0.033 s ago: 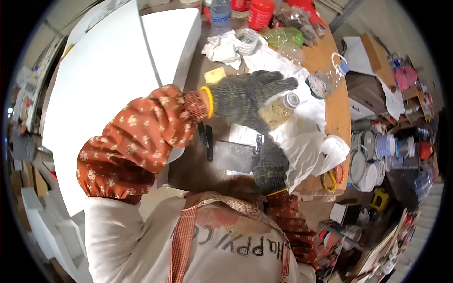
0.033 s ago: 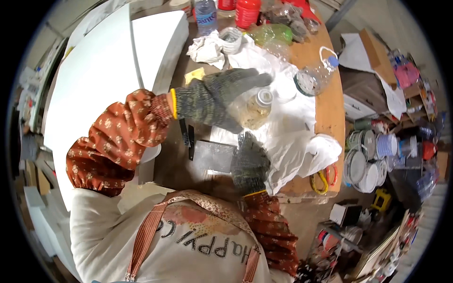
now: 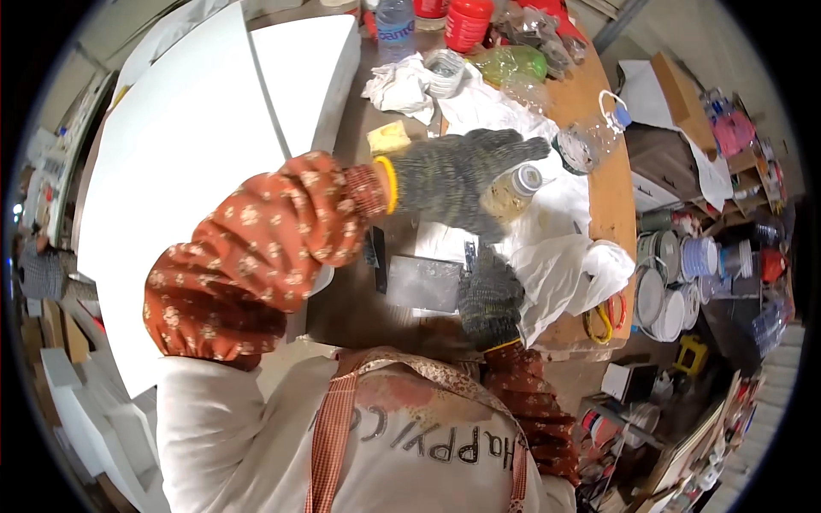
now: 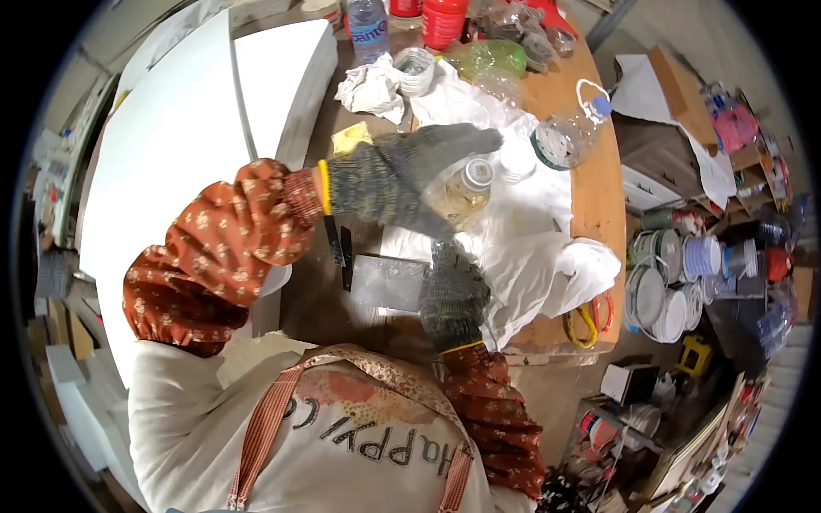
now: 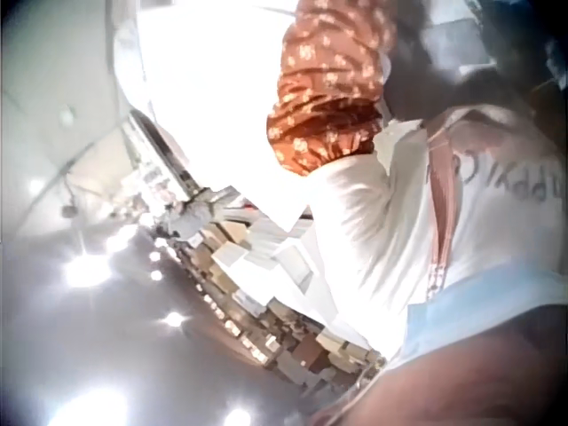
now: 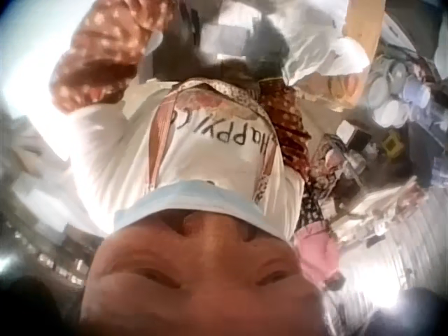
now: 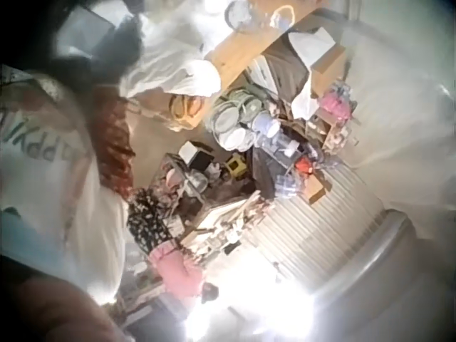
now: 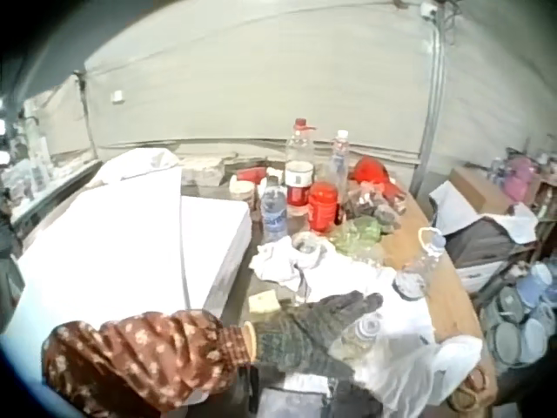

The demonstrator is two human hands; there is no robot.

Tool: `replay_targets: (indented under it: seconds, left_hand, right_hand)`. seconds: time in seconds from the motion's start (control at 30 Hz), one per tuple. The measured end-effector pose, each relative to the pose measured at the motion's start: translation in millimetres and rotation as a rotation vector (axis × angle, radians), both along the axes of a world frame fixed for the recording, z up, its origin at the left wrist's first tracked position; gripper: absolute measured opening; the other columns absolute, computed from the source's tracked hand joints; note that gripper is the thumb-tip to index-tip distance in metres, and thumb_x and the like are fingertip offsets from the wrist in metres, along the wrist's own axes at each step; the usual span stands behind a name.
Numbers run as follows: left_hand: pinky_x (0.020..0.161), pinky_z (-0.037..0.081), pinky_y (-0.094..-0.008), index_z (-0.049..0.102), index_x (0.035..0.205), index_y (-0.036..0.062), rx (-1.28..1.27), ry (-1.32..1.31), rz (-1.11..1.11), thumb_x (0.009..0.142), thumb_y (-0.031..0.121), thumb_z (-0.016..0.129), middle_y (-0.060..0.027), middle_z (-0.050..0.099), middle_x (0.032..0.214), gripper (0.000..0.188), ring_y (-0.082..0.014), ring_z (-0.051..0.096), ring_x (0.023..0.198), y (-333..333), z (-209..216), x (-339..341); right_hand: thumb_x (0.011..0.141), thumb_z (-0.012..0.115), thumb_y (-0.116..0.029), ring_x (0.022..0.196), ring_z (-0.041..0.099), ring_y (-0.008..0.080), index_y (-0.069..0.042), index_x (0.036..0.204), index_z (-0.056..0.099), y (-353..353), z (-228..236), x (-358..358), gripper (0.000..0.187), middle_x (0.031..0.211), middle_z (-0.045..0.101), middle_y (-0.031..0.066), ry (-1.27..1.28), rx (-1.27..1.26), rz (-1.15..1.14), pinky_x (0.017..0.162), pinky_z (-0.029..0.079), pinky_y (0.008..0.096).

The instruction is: The person cleans white boards by wiping them with a cloth, applying liquid from a bottle to a sponge, and rubbing the edges and surfaces of the boards with the sponge.

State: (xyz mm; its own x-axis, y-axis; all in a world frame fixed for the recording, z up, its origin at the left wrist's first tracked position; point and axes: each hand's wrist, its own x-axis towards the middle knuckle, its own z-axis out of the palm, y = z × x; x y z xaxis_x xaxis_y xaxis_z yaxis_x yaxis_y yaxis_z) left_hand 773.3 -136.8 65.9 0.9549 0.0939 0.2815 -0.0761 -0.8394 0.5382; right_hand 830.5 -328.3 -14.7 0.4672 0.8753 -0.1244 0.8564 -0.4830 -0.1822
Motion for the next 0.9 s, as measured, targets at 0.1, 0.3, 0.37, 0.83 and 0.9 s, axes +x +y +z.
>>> replay_targets:
  seconds: [0.1, 0.3, 0.37, 0.83, 0.9]
  left_hand:
    - [0.101, 0.041, -0.0450, 0.041, 0.138, 0.0143, -0.171, 0.091, -0.007, 0.073, 0.044, 0.074, -0.0207, 0.054, 0.126, 0.079, -0.0371, 0.053, 0.118, -3, 3, 30]
    - [0.097, 0.047, -0.0392, 0.055, 0.119, 0.0101, -0.245, 0.322, 0.169, 0.077, 0.042, 0.073, -0.0134, 0.065, 0.109, 0.056, -0.0295, 0.062, 0.105, -2, 12, 42]
    - [0.096, 0.048, -0.0377, 0.056, 0.119, 0.0109, -0.299, 0.351, 0.247, 0.078, 0.042, 0.073, -0.0127, 0.066, 0.110, 0.054, -0.0275, 0.063, 0.105, 10, 25, 29]
    - [0.093, 0.050, -0.0351, 0.058, 0.122, 0.0091, -0.092, -0.105, 0.104, 0.083, 0.033, 0.074, -0.0105, 0.062, 0.118, 0.049, -0.0221, 0.061, 0.108, 42, -15, 25]
    - [0.091, 0.050, -0.0332, 0.058, 0.121, 0.0088, -0.057, -0.146, 0.109, 0.083, 0.031, 0.074, -0.0100, 0.063, 0.116, 0.047, -0.0209, 0.061, 0.107, 41, -20, 23]
  right_hand:
    - [0.083, 0.067, -0.034, 0.097, 0.066, 0.0283, -0.009, 0.133, 0.046, 10, 5, -6, 0.060, 0.107, 0.066, 0.0155, -0.010, -0.165, -0.124, 0.084, 0.051, 0.0465]
    - [0.087, 0.058, -0.028, 0.098, 0.063, 0.0356, -0.003, 0.122, 0.055, 16, 11, 6, 0.043, 0.104, 0.065, 0.0190, 0.169, -0.238, -0.185, 0.086, 0.050, 0.0454]
    - [0.088, 0.058, -0.033, 0.092, 0.065, 0.0341, -0.003, 0.118, 0.052, 22, 7, -2, 0.042, 0.098, 0.066, 0.0169, 0.132, -0.249, -0.140, 0.080, 0.051, 0.0469]
    - [0.082, 0.063, -0.031, 0.086, 0.066, 0.0333, -0.008, 0.124, 0.052, 23, 12, 4, 0.049, 0.093, 0.067, 0.0138, 0.065, -0.176, -0.059, 0.076, 0.049, 0.0488]
    - [0.082, 0.063, -0.032, 0.086, 0.066, 0.0337, -0.009, 0.120, 0.054, 22, 5, 7, 0.045, 0.092, 0.067, 0.0145, 0.036, -0.156, -0.048, 0.075, 0.049, 0.0501]
